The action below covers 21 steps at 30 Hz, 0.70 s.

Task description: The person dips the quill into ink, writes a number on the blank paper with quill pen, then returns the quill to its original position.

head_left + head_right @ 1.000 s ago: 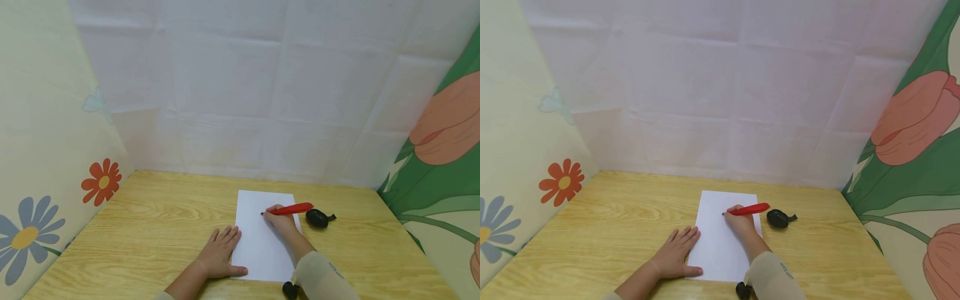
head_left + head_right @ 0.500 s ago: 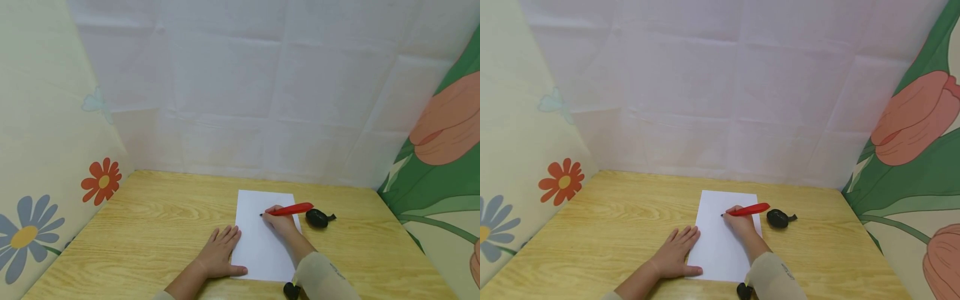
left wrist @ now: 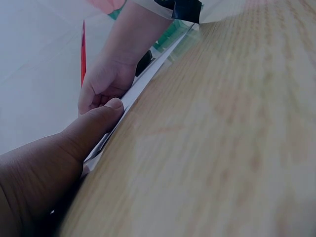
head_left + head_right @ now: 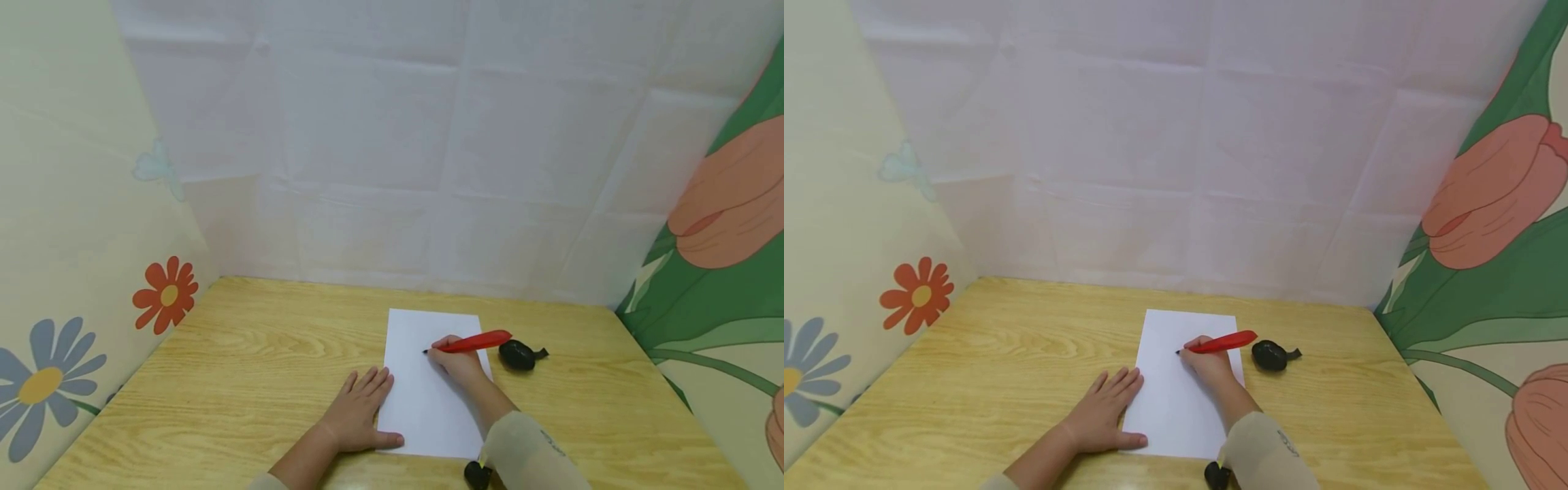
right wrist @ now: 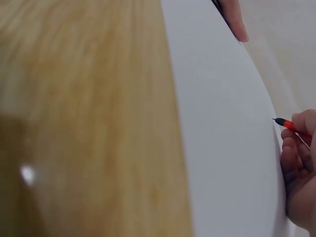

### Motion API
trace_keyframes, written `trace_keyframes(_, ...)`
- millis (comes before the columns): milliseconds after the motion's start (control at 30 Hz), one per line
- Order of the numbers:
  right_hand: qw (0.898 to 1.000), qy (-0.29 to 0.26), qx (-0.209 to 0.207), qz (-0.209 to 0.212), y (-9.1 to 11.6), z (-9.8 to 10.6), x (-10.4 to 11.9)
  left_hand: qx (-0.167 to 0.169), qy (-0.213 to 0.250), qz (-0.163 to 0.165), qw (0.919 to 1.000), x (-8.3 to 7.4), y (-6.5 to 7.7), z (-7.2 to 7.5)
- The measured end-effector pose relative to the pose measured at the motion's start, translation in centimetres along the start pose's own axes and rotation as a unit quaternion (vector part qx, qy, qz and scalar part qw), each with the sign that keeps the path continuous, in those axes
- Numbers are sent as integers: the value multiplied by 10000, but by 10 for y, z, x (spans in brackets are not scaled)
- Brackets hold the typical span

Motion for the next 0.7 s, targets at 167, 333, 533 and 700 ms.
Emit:
trace_keyframes(167, 9999, 111, 57, -39, -1, -1, -1, 16, -4, 11, 10000, 1, -1, 0)
trace_keyframes(333, 9998, 146, 107, -31, 0, 0, -1, 29, 20, -7, 10000, 1, -1, 0)
trace_keyframes(533, 9998, 89, 137, -106, 3, 0, 0, 17, 7, -20, 10000, 1, -1, 1)
trace_keyframes(700, 9997, 106, 187, -81, 3, 0, -1, 5, 40, -25, 10000, 0, 0, 1)
Point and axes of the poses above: each hand's wrist, its own y-axis away from the middle knuckle, its own z-axis out of the back of the hand, x = y × z, the point moved 2 cm from there along -y, towards the middle knuckle, and after that the axes turned 13 degrees about z, right-handed, at the moved point
